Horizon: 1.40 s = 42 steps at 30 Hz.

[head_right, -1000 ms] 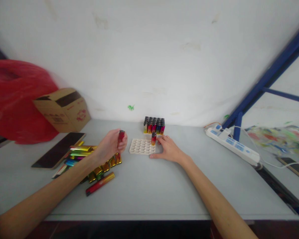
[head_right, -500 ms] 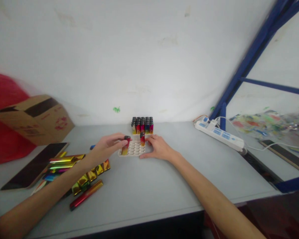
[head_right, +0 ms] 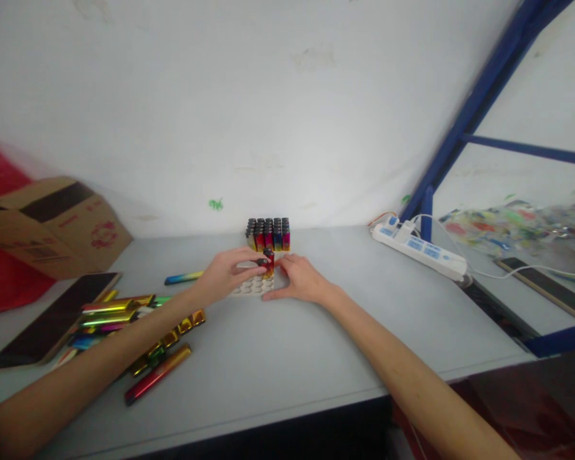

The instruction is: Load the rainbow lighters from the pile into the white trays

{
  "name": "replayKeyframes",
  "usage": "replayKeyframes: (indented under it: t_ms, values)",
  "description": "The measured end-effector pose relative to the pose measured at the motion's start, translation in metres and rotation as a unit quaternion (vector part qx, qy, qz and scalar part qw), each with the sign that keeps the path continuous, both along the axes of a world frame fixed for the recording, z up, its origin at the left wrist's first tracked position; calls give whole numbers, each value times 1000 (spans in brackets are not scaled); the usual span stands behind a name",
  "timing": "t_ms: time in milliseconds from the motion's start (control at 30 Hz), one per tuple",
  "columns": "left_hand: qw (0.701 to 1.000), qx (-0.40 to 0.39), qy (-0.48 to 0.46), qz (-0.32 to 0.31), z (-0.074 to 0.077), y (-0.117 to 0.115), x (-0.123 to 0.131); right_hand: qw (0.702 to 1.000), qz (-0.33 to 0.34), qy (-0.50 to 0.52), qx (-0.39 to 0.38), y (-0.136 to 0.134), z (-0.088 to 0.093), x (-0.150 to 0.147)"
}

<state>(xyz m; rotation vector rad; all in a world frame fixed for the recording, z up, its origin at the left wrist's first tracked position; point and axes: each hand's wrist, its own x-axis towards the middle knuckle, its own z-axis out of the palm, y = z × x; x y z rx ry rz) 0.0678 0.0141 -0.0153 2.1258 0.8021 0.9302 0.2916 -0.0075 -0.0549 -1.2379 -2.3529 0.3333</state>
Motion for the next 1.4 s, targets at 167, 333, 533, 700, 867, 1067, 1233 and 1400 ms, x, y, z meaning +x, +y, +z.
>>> replayKeyframes:
  t_ms: [167,333,533,700,867,1067,1233,1400]
  values:
    - [998,32,58,-20,-3,5,3,1000,3,1,2,2,-1,1]
    - [990,43,135,-14,-3,1,6,1000,5,-4,9,2,-1,1]
    - [987,53,149,38,7,-8,-4,1000,-1,0,0,1,0,0]
    - [969,57,209,118,29,13,-64,1000,13,7,0,2,-2,2]
    - [935,-10,298,193,29,35,-130,1000,11,2,-8,1,0,2]
    - [924,-37,331,188,12,37,-156,1000,19,2,-14,1,3,5]
    - [947,-32,268,171,7,36,-157,999,23,6,-27,1,6,7]
    - [973,-113,66,190,19,20,-142,999,24,11,-30,2,4,8]
